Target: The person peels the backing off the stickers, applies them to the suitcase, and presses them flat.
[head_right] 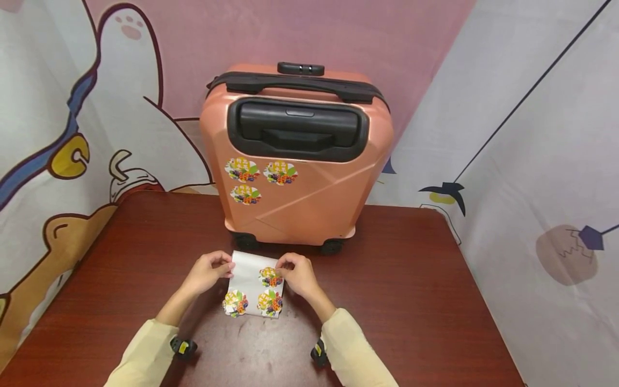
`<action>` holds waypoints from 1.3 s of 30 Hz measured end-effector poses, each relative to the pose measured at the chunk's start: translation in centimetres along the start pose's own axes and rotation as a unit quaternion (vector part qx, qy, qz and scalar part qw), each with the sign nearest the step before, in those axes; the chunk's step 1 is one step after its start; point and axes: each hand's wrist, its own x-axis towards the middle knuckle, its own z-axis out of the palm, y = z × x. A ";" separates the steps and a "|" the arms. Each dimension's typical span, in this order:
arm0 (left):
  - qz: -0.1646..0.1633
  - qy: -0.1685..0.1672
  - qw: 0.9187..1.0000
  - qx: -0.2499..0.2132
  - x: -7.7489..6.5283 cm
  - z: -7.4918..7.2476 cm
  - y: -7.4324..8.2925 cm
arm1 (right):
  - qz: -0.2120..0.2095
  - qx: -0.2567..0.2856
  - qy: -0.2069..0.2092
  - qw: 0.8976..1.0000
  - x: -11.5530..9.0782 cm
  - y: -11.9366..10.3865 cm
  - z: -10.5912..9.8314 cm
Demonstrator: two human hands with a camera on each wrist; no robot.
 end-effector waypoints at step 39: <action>0.001 0.011 1.000 0.008 -1.1 -0.1 2.7 | -0.034 0.027 -0.031 0.999 -0.3 -0.2 -0.4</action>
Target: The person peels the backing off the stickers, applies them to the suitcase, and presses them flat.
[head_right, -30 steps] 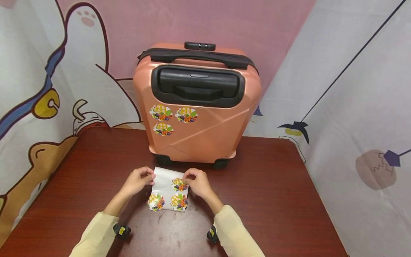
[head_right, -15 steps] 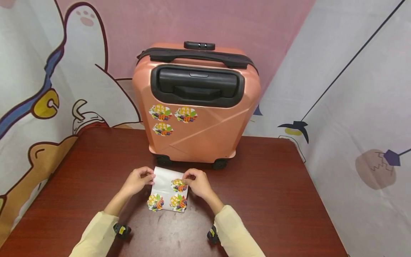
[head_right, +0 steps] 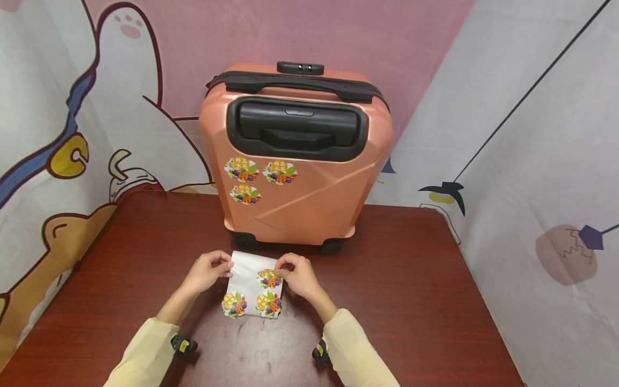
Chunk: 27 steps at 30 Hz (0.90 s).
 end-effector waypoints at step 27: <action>-0.042 0.006 0.999 0.013 1.5 -0.3 -4.3 | 0.046 0.006 0.009 0.999 -0.2 0.9 -1.0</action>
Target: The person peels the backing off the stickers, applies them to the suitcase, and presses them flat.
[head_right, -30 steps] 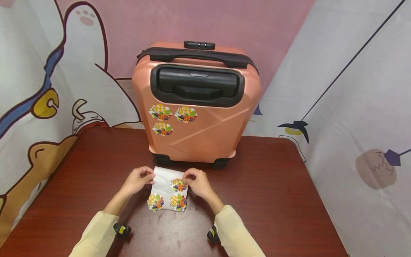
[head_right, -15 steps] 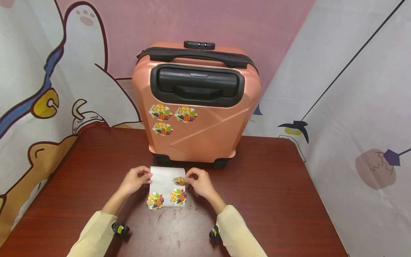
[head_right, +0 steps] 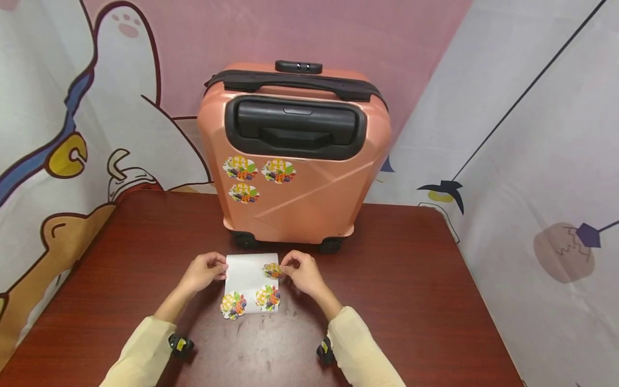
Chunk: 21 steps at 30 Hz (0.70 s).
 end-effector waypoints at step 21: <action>0.042 0.025 0.998 0.035 0.4 -0.5 1.3 | 0.024 0.006 -0.013 1.000 0.1 -0.6 -0.2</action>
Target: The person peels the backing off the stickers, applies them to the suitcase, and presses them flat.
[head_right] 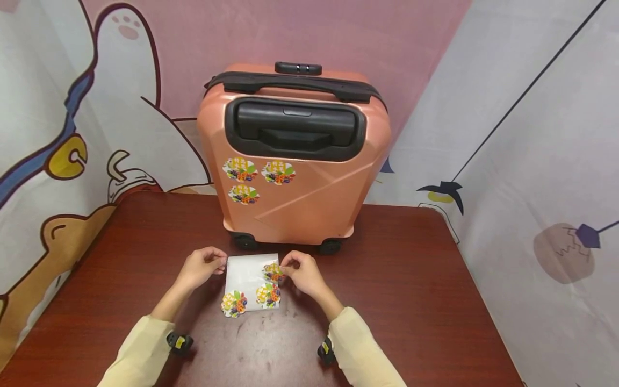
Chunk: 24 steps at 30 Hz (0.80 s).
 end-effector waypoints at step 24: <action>0.123 -0.111 0.986 0.021 -0.1 3.9 4.1 | -0.044 0.006 -0.003 0.999 0.6 -1.9 -0.4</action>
